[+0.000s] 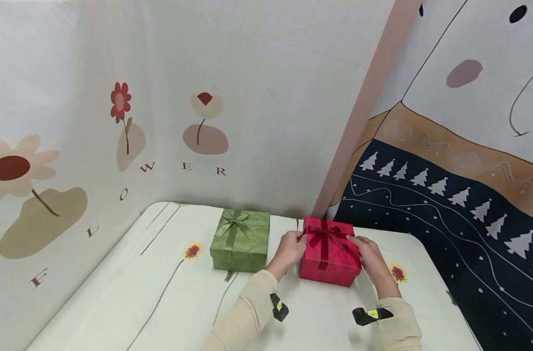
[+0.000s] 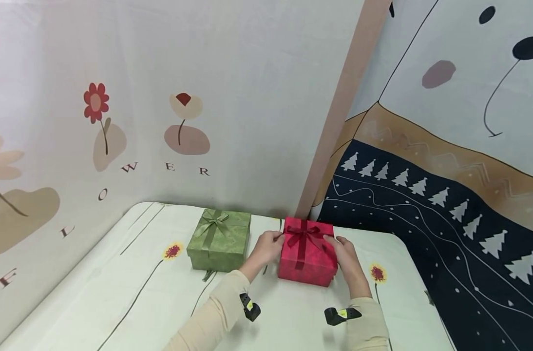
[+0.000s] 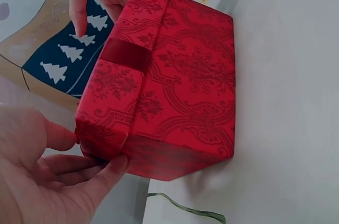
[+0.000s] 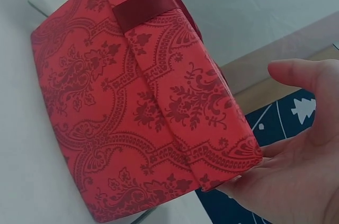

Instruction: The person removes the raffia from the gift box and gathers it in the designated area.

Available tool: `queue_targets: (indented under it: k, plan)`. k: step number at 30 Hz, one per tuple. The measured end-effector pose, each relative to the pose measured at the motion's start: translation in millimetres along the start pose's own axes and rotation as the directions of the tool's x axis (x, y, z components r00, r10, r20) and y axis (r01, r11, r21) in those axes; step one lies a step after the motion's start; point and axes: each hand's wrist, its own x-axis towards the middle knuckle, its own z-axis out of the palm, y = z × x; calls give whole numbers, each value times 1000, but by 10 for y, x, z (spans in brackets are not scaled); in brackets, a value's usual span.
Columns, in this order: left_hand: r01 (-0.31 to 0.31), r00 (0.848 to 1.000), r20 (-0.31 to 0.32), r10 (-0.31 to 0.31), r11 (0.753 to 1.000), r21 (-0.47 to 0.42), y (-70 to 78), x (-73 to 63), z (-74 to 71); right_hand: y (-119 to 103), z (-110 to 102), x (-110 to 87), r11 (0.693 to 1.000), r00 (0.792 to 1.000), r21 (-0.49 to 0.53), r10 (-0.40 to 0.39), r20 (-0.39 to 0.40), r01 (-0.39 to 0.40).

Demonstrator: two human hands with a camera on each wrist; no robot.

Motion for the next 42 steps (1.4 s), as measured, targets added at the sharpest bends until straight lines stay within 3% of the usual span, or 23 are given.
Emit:
queue_targets:
  k: [19,42]
  plan:
    - [26,1000,17,-26,999,32,109,12,-3,-20,-35,-27,997,997,59,-46,55,42]
    - [-25,1000,5,24,999,28,278,-56,-10,-127,-37,-114,996,996,41,-80,24,79]
